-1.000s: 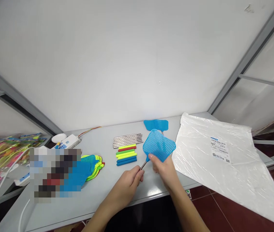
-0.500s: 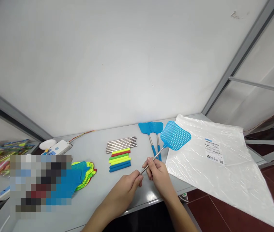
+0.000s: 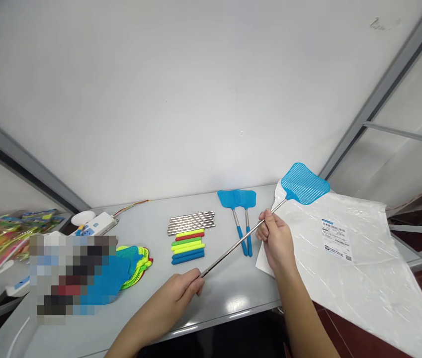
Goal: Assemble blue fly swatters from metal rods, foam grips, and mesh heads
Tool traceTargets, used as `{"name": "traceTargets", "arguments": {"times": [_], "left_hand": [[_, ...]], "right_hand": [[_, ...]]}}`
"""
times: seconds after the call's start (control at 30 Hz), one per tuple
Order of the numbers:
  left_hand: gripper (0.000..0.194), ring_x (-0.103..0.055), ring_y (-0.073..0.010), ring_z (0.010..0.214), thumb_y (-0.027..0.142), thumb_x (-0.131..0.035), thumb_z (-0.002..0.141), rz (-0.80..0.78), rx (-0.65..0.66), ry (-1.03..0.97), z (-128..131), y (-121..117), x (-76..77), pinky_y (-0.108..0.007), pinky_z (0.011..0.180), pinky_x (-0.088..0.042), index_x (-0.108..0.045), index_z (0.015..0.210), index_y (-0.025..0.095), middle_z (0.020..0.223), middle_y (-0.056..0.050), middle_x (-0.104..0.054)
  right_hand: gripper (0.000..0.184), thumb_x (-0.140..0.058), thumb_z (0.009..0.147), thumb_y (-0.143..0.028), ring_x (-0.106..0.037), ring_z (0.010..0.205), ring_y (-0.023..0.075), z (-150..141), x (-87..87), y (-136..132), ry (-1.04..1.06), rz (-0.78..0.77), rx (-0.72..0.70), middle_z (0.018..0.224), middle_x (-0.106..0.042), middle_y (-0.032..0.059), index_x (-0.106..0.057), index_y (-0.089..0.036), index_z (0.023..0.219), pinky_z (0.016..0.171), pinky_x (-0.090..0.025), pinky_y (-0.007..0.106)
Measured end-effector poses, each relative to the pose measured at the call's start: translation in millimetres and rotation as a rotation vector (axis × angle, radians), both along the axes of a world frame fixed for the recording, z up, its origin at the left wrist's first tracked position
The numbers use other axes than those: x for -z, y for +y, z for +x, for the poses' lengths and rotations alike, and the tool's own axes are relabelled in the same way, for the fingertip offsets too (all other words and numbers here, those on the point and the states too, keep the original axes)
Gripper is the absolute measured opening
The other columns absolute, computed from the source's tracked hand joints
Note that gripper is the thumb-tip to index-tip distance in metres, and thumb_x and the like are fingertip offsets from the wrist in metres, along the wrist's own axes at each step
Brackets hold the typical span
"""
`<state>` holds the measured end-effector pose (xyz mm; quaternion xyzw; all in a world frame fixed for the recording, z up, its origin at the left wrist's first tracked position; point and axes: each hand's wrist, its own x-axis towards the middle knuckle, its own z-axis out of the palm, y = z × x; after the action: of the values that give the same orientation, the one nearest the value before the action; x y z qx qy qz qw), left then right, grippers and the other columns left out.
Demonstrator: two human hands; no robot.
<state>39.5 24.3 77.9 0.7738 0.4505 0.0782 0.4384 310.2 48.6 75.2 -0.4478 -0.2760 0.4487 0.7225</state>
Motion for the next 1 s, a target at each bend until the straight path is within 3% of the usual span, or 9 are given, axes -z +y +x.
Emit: {"name": "traceTargets", "arguments": {"times": [0.07,0.17,0.3,0.4,0.57,0.73,1.0], "left_hand": [[0.04,-0.055,-0.0181,0.087,0.047,-0.027,0.1,0.008,0.004,-0.005,-2.0,1.2,-3.2,-0.027,0.076,-0.036,-0.056,0.086,0.024,0.084,0.001,-0.06],[0.039,-0.055,-0.0189,0.081,0.046,-0.028,0.1,0.031,0.005,0.021,-1.2,1.9,-3.0,-0.027,0.072,-0.036,-0.057,0.087,0.023,0.081,0.0,-0.061],[0.043,-0.056,-0.0191,0.081,0.046,-0.028,0.1,0.026,0.013,0.016,-3.3,2.3,1.7,-0.028,0.074,-0.037,-0.059,0.081,0.022,0.079,-0.001,-0.061],[0.044,-0.055,-0.0181,0.083,0.046,-0.029,0.1,-0.001,0.006,0.0,-13.8,3.3,2.3,-0.027,0.076,-0.037,-0.058,0.078,0.021,0.079,0.0,-0.06],[0.043,-0.049,-0.0148,0.071,0.045,-0.029,0.099,0.006,0.02,0.046,-41.4,1.9,-3.1,-0.025,0.067,-0.035,-0.051,0.073,0.02,0.071,0.003,-0.051],[0.043,-0.044,-0.013,0.064,0.049,-0.031,0.098,0.006,0.035,0.068,-61.2,-3.0,-3.2,-0.024,0.061,-0.031,-0.045,0.07,0.02,0.066,0.004,-0.046],[0.043,-0.046,-0.0134,0.067,0.049,-0.03,0.099,-0.001,0.041,0.082,-69.2,-0.9,-5.3,-0.024,0.062,-0.031,-0.047,0.072,0.02,0.068,0.003,-0.049]], "right_hand": [[0.031,-0.064,0.084,-0.049,-0.03,0.046,0.007,-19.4,9.9,-8.6,-0.049,-0.059,-0.051,0.048,-0.032,-0.0077,-0.063,-0.018,0.078,0.047,-0.027,0.022],[0.036,-0.06,0.086,-0.052,-0.035,0.047,0.0081,-52.0,27.0,-23.4,-0.181,-0.159,-0.24,0.048,-0.038,-0.0062,-0.063,-0.017,0.079,0.048,-0.028,0.024],[0.042,-0.051,0.089,-0.056,-0.034,0.047,0.0094,-74.2,39.8,-34.2,-0.23,-0.156,-0.35,0.048,-0.039,-0.0053,-0.063,-0.018,0.079,0.049,-0.028,0.025],[0.04,-0.055,0.088,-0.055,-0.034,0.049,0.0097,-62.2,35.9,-29.4,-0.248,-0.164,-0.261,0.048,-0.037,-0.0053,-0.064,-0.017,0.077,0.049,-0.027,0.026],[0.035,-0.063,0.085,-0.049,-0.026,0.048,0.0074,-15.1,10.3,-10.8,-0.045,-0.012,-0.042,0.052,-0.027,-0.0077,-0.06,-0.017,0.072,0.047,-0.026,0.023],[0.033,-0.065,0.085,-0.046,-0.026,0.049,0.007,14.6,-8.4,-4.3,-0.029,0.036,0.009,0.054,-0.027,-0.0075,-0.06,-0.016,0.072,0.047,-0.029,0.021],[0.032,-0.065,0.084,-0.047,-0.023,0.049,0.0084,24.3,-16.1,-0.4,-0.016,0.06,0.059,0.054,-0.024,-0.0075,-0.06,-0.018,0.072,0.044,-0.029,0.023]]}}
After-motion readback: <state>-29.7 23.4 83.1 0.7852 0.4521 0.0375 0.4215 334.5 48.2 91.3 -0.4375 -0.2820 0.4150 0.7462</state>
